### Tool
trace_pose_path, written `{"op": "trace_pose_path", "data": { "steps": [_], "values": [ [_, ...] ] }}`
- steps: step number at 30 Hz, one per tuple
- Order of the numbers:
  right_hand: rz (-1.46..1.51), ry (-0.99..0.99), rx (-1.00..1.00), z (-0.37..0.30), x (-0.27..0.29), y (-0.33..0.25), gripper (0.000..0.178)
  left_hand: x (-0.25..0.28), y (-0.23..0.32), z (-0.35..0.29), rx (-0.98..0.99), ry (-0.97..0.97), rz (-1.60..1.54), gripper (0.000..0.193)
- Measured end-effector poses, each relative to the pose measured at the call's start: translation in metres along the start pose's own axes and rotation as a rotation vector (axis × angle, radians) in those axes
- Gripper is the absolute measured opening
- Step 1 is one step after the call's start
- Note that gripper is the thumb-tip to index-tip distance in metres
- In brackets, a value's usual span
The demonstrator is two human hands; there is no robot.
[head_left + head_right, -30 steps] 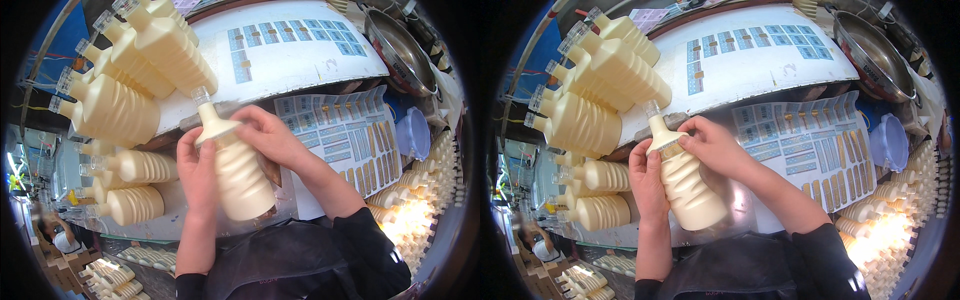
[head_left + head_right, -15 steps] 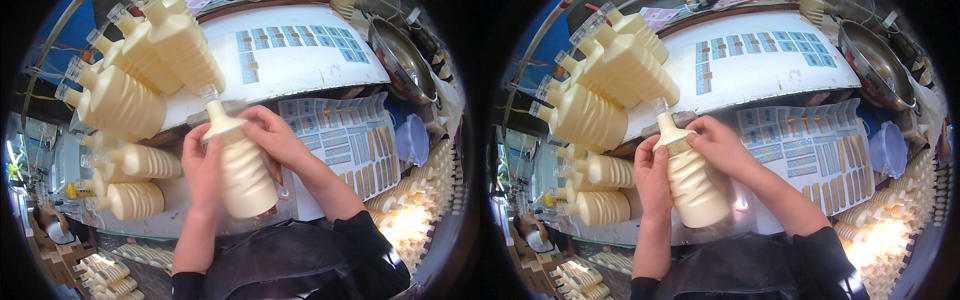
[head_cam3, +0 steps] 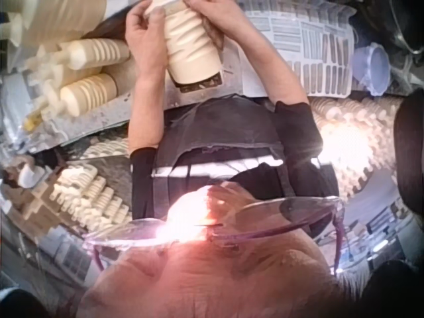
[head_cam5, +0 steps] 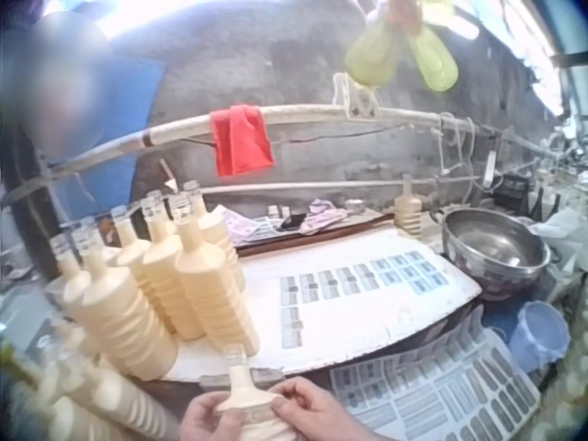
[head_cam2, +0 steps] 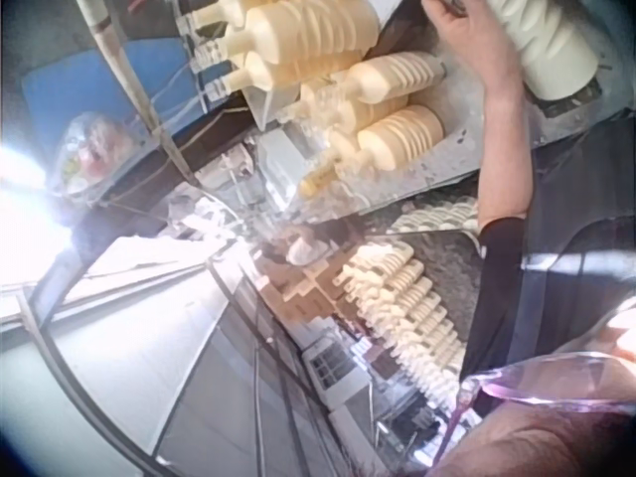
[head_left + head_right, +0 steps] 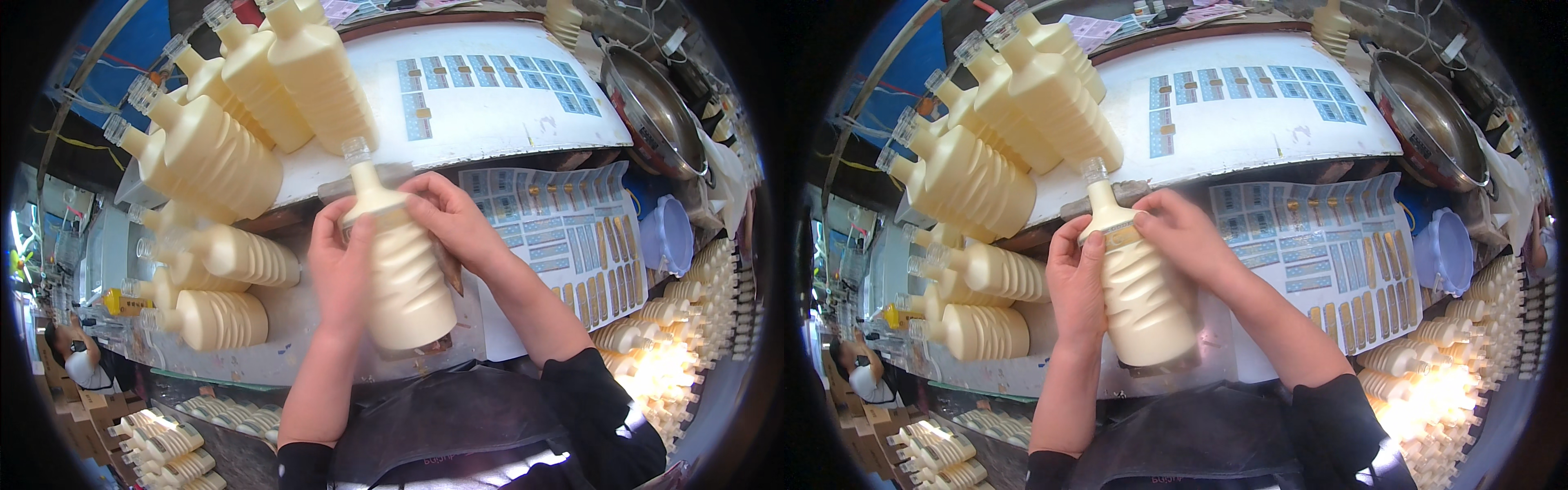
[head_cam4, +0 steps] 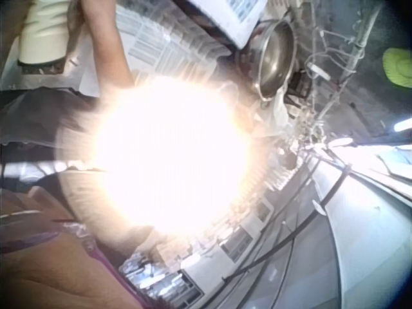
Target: The person picks up cream-colored plastic bottles from a metal counter and applies rectangular labels to their bodies. The person smooths each label with fingers, then places the labeled bottle back on the counter among other bottles.
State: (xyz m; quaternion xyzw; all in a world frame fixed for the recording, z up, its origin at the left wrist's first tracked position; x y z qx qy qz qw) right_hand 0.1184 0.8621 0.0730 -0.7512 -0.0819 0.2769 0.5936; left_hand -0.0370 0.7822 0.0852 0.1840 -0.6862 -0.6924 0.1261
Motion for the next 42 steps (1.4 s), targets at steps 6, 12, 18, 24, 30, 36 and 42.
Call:
{"op": "trace_pose_path", "data": {
  "steps": [6, 12, 18, 24, 30, 36, 42],
  "values": [
    [-0.064, 0.062, 0.005, -0.003, 0.005, -0.004, 0.030, 0.000, -0.002, 0.001, 0.022, 0.009, -0.010, 0.033],
    [0.192, 0.200, -0.020, -0.014, 0.034, -0.044, 0.024, -0.001, 0.002, -0.001, 0.022, 0.011, 0.027, 0.034],
    [-0.447, 0.248, 0.346, -0.043, -0.013, -0.049, 0.025, -0.004, 0.004, 0.000, 0.006, 0.011, 0.031, 0.035],
    [-0.514, 0.437, 0.334, -0.047, 0.014, -0.044, 0.025, -0.002, 0.001, 0.000, 0.003, 0.016, 0.010, 0.034],
    [-0.366, 0.384, 0.384, -0.048, 0.013, -0.035, 0.026, -0.001, 0.001, -0.001, 0.022, 0.011, 0.017, 0.034],
    [-0.171, 0.311, 0.363, -0.038, 0.028, -0.026, 0.020, 0.000, -0.001, -0.001, 0.017, 0.008, 0.003, 0.033],
    [-0.233, 0.133, 0.118, -0.027, 0.010, -0.026, 0.023, -0.001, 0.001, 0.001, -0.004, -0.003, 0.019, 0.029]
  ]
}}
Point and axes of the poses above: each hand's wrist, its own z-axis towards the middle knuckle, its own x-axis out of the back of the hand, y = z × x, the point moved 3 cm from there along z, towards the middle knuckle, and after that the axes turned 9 degrees about z, right-handed, at the moved point
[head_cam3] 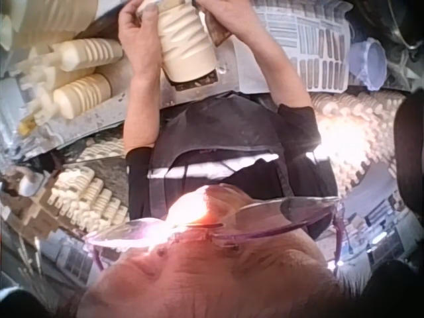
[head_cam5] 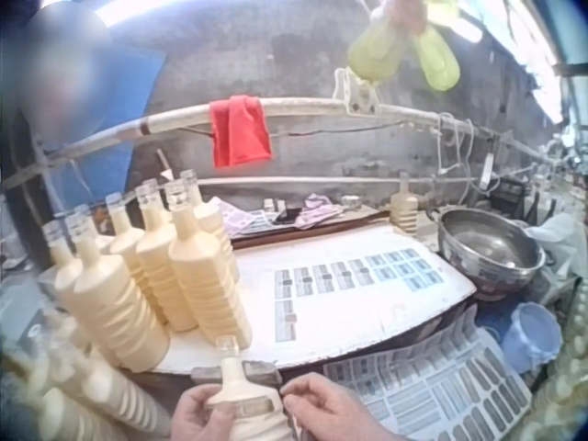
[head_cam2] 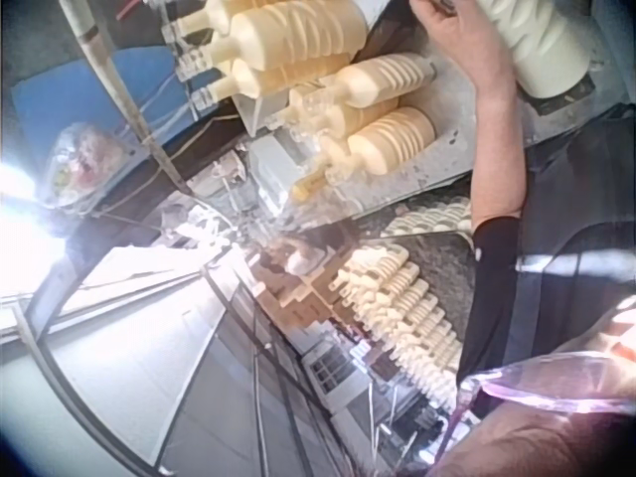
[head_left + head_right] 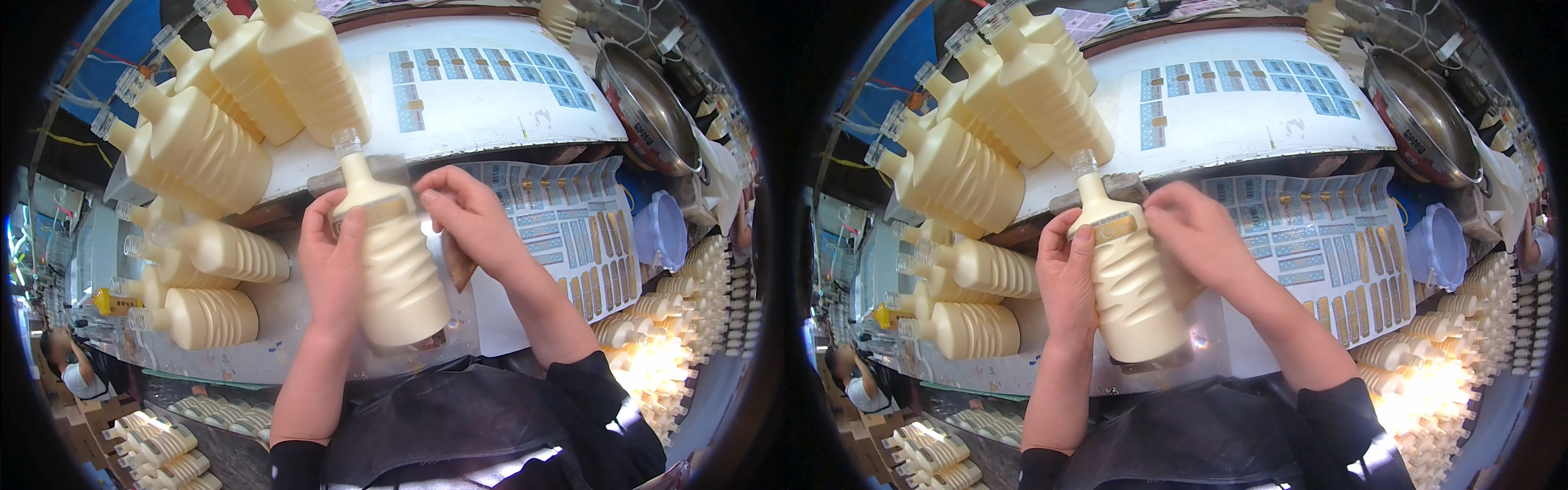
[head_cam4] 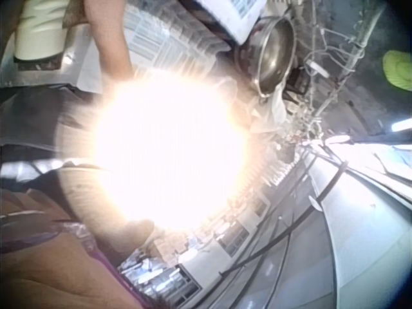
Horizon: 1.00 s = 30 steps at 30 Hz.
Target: The person picks up cream-colored plastic bottles from a metal counter and applies rectangular labels to their bodies. The person smooths each label with fingers, then places the labeled bottle back on the counter among other bottles.
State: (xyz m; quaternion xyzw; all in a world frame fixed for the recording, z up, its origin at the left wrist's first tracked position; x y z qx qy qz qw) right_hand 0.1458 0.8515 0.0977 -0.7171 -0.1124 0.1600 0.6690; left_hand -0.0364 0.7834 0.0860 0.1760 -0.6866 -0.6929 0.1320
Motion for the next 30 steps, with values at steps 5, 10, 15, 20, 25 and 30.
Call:
{"op": "trace_pose_path", "data": {
  "steps": [5, 10, 15, 20, 25, 30],
  "values": [
    [-0.170, -0.008, -0.066, 0.006, -0.019, -0.010, 0.032, -0.002, -0.001, 0.000, -0.049, 0.113, -0.045, 0.031],
    [-0.235, -0.005, -0.102, 0.010, -0.016, -0.001, 0.043, 0.017, -0.016, 0.001, 0.107, -0.040, -0.029, 0.041],
    [-0.269, -0.020, -0.059, 0.008, -0.021, -0.016, 0.040, 0.015, -0.018, -0.003, 0.231, -0.138, -0.318, 0.057],
    [-0.307, -0.046, -0.043, 0.012, -0.021, -0.011, 0.043, 0.017, -0.008, -0.009, 0.184, -0.082, -0.232, 0.054],
    [-0.448, -0.019, -0.128, 0.012, -0.028, -0.025, 0.056, 0.018, -0.010, -0.005, 0.159, -0.108, -0.223, 0.040],
    [-0.516, 0.016, -0.117, 0.012, -0.032, -0.026, 0.056, 0.018, -0.014, -0.001, 0.144, -0.084, -0.219, 0.035]
  ]
}}
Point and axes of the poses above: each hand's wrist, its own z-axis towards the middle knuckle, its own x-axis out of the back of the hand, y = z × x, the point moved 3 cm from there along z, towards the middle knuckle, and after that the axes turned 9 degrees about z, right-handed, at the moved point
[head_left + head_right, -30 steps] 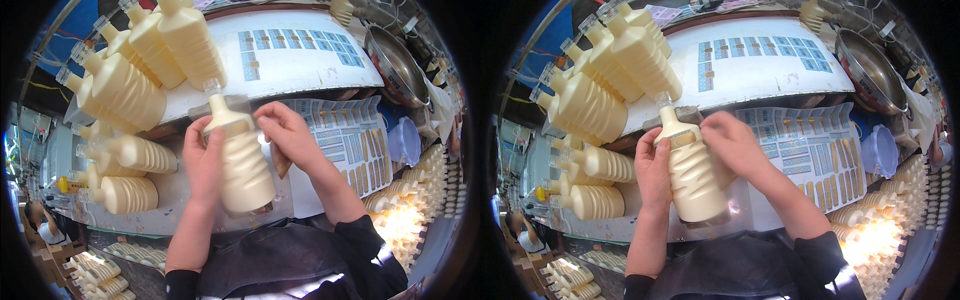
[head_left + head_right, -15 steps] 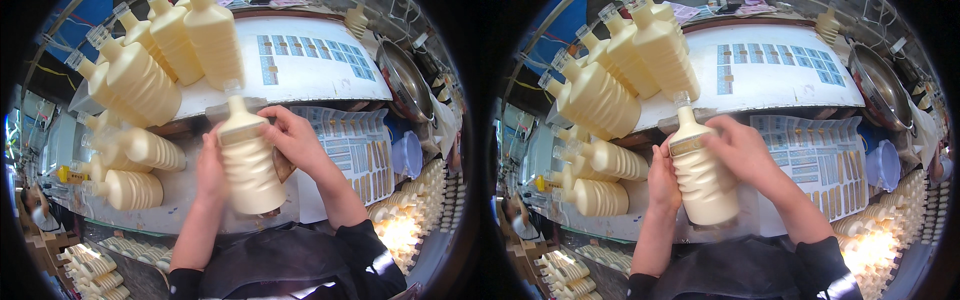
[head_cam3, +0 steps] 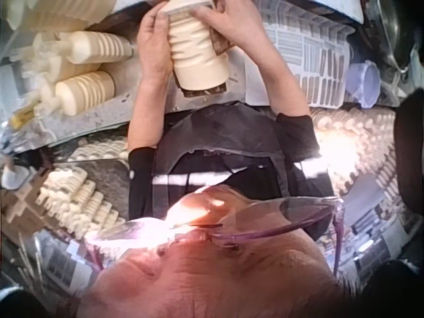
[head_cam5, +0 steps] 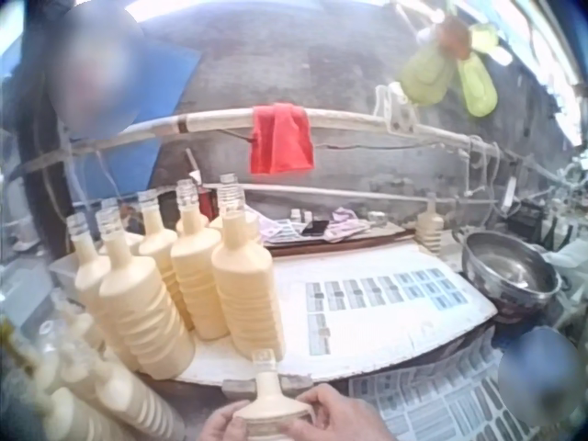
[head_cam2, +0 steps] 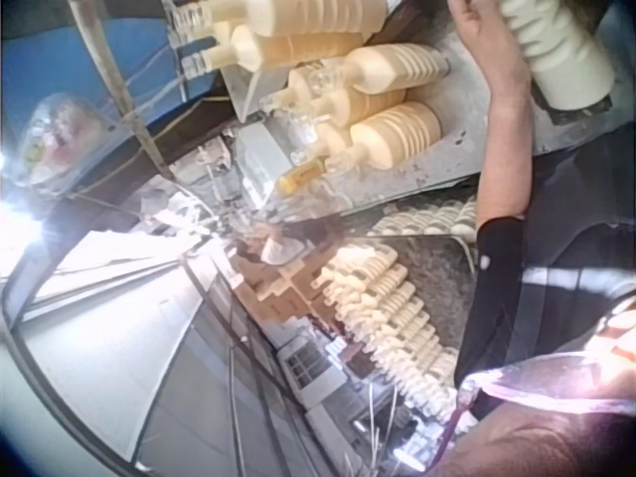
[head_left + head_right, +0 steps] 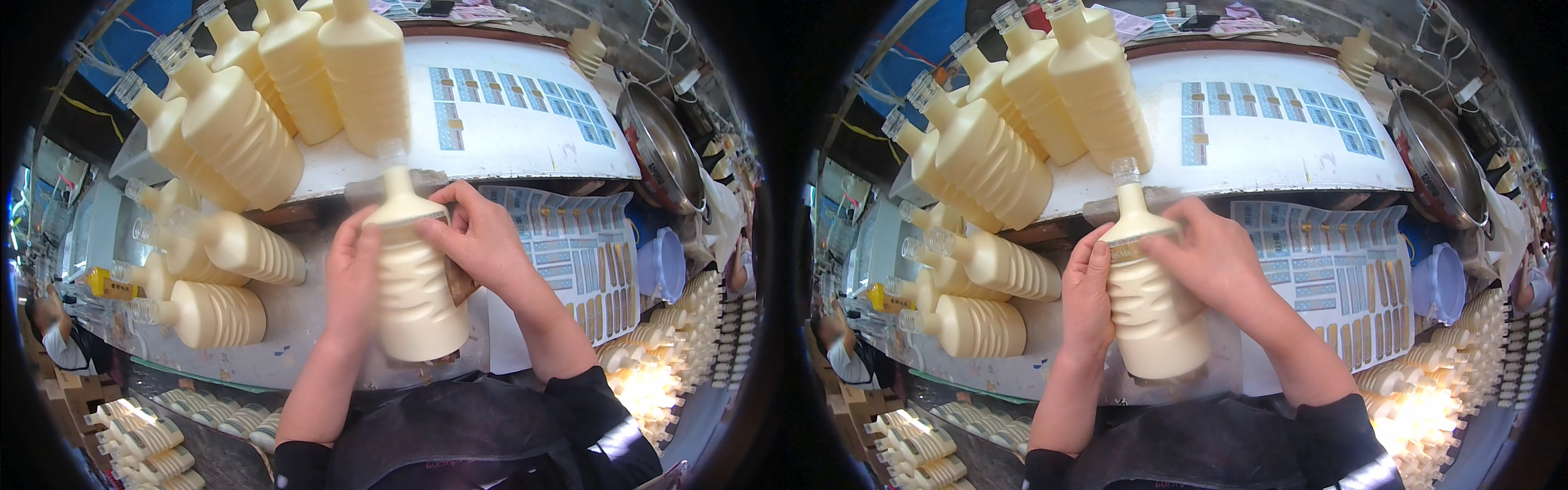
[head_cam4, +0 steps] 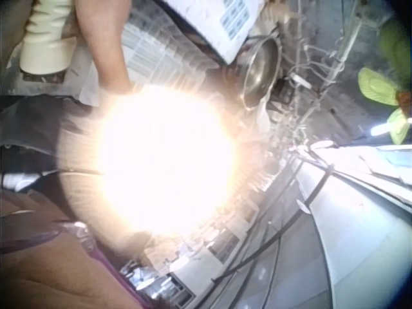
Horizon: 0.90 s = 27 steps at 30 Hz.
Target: The person picks up cream-colored plastic bottles from a metal counter and applies rectangular labels to their bodies. The person smooths each label with fingers, then places the labeled bottle back on the counter among other bottles.
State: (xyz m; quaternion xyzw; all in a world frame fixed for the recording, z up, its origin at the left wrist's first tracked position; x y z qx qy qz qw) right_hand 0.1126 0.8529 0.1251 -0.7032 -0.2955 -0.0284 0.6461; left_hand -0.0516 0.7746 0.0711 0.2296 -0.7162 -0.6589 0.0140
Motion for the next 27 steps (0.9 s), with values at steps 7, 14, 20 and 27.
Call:
{"op": "trace_pose_path", "data": {
  "steps": [7, 14, 20, 27],
  "values": [
    [0.009, 0.007, 0.000, -0.002, -0.001, -0.004, 0.055, 0.001, -0.002, -0.001, -0.004, 0.014, 0.005, 0.035],
    [0.009, 0.041, 0.027, -0.002, -0.002, -0.001, 0.054, 0.002, -0.002, 0.001, 0.006, 0.016, -0.018, 0.035],
    [0.038, 0.043, 0.025, 0.000, -0.004, 0.005, 0.054, 0.010, -0.015, 0.008, -0.024, -0.025, -0.082, 0.038],
    [0.047, 0.038, 0.064, 0.001, -0.005, 0.007, 0.047, -0.003, -0.005, 0.004, -0.068, -0.062, 0.156, 0.032]
  ]
}}
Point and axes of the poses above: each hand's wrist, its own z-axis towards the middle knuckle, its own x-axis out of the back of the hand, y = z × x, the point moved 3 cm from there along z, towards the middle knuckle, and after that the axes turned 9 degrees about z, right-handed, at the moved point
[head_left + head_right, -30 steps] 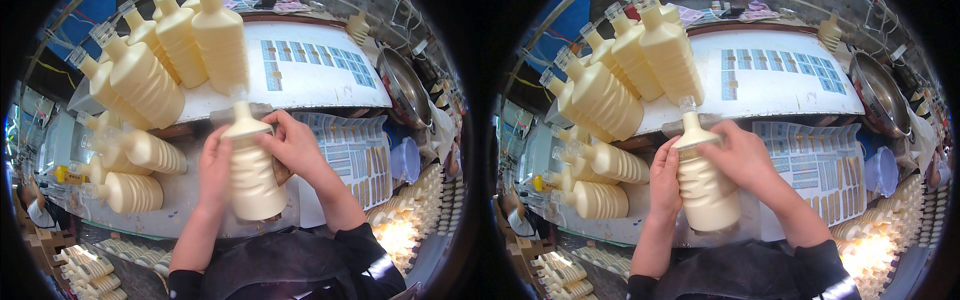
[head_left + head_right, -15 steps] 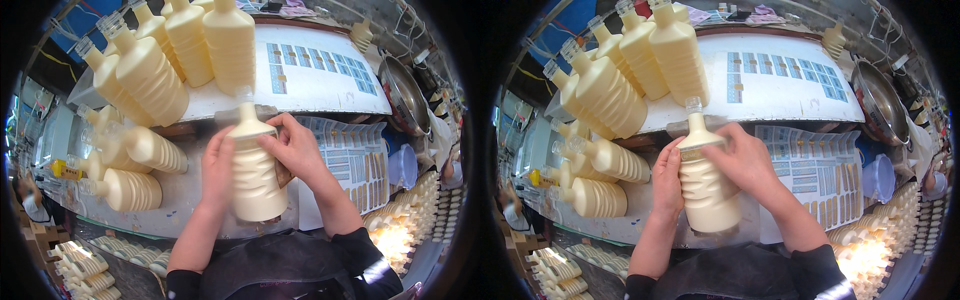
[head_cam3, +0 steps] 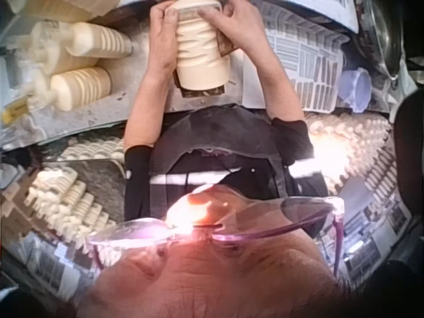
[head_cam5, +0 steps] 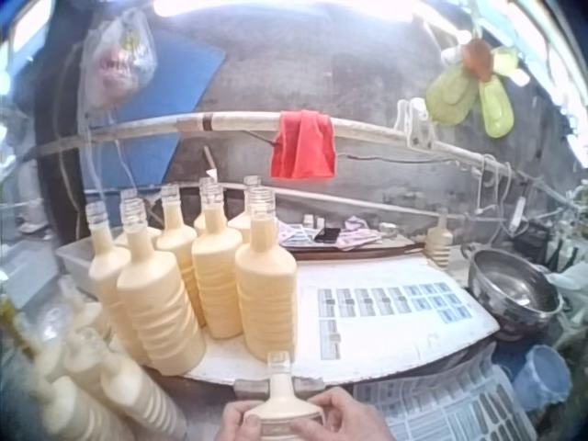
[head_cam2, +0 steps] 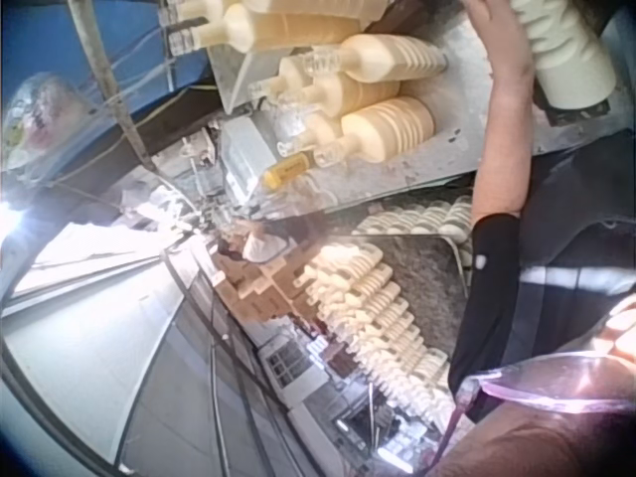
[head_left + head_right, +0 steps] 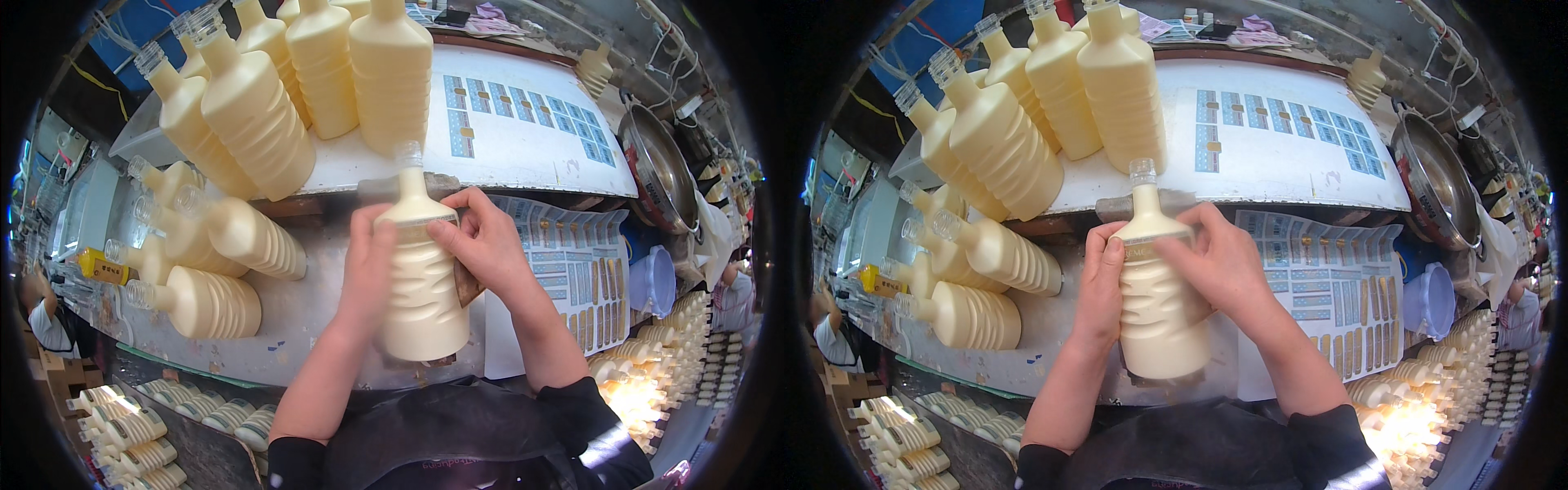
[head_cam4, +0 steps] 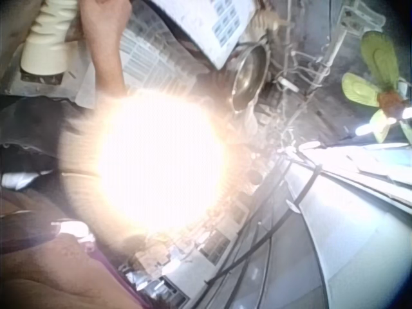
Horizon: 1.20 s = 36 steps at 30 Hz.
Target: The person picks up cream-colored plastic bottles from a metal counter and applies rectangular labels to their bodies. The person smooths each label with fingers, then places the labeled bottle back on the counter among other bottles.
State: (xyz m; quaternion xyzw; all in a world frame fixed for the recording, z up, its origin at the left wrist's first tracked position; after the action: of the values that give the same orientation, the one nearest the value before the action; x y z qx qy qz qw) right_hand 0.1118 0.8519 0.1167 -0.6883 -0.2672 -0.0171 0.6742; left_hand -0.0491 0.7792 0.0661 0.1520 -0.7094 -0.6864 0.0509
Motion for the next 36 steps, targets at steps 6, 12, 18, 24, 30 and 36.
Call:
{"op": "trace_pose_path", "data": {
  "steps": [6, 12, 18, 24, 30, 36],
  "values": [
    [0.007, 0.003, -0.004, 0.000, 0.000, 0.002, 0.049, 0.003, -0.007, 0.002, -0.059, -0.019, 0.012, 0.031],
    [0.011, 0.009, 0.022, 0.000, -0.003, 0.004, 0.046, 0.009, -0.012, 0.003, -0.008, 0.030, -0.087, 0.035],
    [0.003, 0.024, 0.029, -0.003, -0.003, 0.002, 0.045, 0.017, -0.019, -0.023, 0.101, 0.062, -0.091, 0.042],
    [0.022, 0.131, 0.036, -0.010, -0.003, 0.007, 0.051, 0.010, -0.005, -0.069, 0.015, -0.168, 0.237, 0.087],
    [-0.492, 0.089, 0.409, -0.053, -0.011, -0.033, 0.038, 0.008, -0.001, -0.064, -0.002, -0.164, 0.225, 0.092],
    [-1.006, -0.040, 0.426, -0.064, -0.037, -0.058, 0.053, 0.009, -0.002, -0.066, -0.045, -0.075, 0.385, 0.097]
  ]
}}
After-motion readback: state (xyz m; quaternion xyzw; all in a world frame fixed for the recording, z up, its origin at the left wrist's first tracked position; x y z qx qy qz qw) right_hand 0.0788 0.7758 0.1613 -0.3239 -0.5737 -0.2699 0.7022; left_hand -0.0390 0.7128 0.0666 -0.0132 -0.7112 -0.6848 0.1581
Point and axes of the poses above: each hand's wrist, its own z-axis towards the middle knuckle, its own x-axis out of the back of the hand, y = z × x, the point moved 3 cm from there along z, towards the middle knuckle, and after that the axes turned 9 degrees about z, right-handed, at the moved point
